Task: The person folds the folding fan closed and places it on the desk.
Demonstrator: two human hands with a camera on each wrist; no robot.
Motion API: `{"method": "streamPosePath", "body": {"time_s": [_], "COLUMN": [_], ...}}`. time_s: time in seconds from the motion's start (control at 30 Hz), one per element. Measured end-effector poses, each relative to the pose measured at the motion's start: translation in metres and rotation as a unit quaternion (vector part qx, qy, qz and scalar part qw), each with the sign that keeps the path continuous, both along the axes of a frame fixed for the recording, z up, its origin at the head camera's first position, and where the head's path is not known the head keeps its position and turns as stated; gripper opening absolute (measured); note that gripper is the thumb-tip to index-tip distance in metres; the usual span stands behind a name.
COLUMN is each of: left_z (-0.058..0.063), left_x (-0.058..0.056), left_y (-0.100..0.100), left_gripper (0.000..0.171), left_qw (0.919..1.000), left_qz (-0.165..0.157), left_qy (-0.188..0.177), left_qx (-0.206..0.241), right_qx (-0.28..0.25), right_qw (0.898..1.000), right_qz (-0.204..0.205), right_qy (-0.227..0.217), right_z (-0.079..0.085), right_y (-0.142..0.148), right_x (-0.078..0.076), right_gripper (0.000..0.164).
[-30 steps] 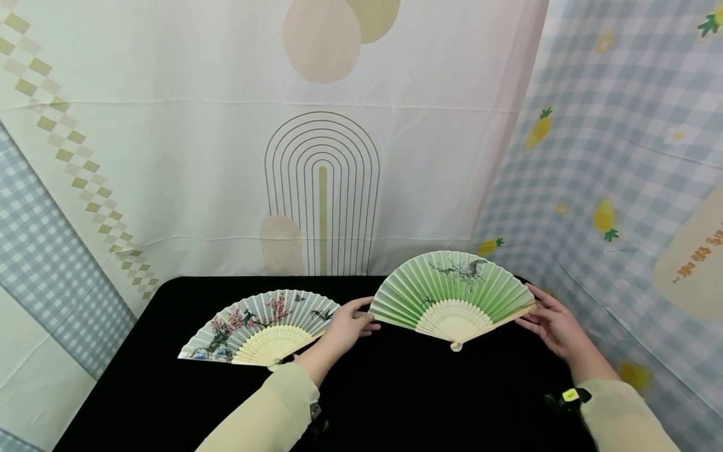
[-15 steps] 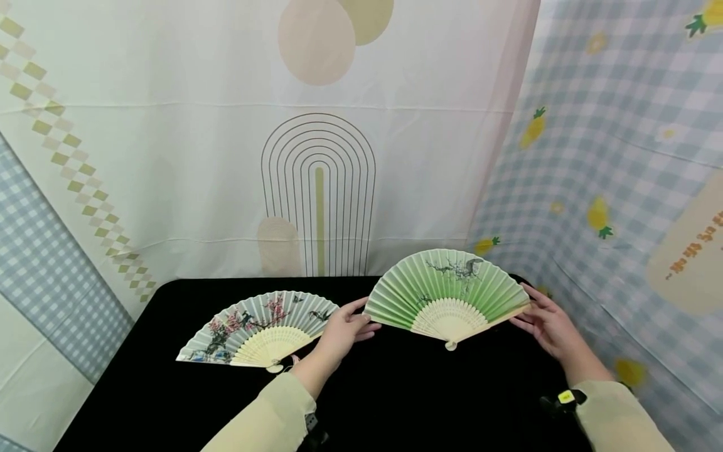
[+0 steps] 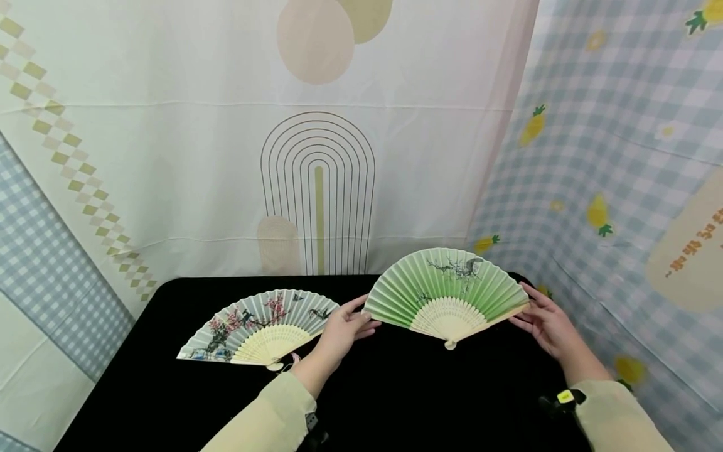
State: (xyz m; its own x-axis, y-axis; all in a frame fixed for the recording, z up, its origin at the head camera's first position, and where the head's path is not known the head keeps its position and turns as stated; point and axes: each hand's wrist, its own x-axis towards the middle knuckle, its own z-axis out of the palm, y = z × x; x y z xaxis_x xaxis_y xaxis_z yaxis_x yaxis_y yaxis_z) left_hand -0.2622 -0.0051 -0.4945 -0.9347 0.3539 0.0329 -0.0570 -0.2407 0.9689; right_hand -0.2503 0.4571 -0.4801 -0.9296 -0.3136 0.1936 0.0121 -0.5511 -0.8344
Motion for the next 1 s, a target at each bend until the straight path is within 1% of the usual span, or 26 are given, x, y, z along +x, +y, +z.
{"method": "streamPosePath", "body": {"time_s": [0.17,0.4,0.57,0.73,1.0], "left_z": [0.0,0.0,0.002,0.003,0.004], "left_x": [0.0,0.001,0.001,-0.001,-0.001], "left_y": [0.002,0.003,0.004,0.003,0.006], "left_gripper": [0.048,0.048,0.048,0.048,0.048], "left_qw": [0.9999,0.999,0.9984,0.9979,0.9957], "left_qz": [0.009,0.041,0.051,0.06,0.089], "left_qy": [0.006,0.018,0.025,0.025,0.023], "left_qx": [-0.001,-0.002,-0.002,-0.001,0.006], "right_qx": [-0.004,0.011,0.025,0.036,0.056], "right_qw": [1.0,1.0,1.0,0.999,0.998], "right_qz": [0.0,-0.009,-0.014,-0.012,-0.023], "right_qy": [-0.004,-0.012,-0.006,-0.004,-0.014], "right_z": [0.0,0.002,0.002,0.003,0.004], "right_y": [-0.001,-0.004,-0.006,-0.008,-0.014], "right_x": [0.001,0.0,0.0,-0.002,-0.002], "right_gripper": [0.066,0.063,0.06,0.06,0.057]}}
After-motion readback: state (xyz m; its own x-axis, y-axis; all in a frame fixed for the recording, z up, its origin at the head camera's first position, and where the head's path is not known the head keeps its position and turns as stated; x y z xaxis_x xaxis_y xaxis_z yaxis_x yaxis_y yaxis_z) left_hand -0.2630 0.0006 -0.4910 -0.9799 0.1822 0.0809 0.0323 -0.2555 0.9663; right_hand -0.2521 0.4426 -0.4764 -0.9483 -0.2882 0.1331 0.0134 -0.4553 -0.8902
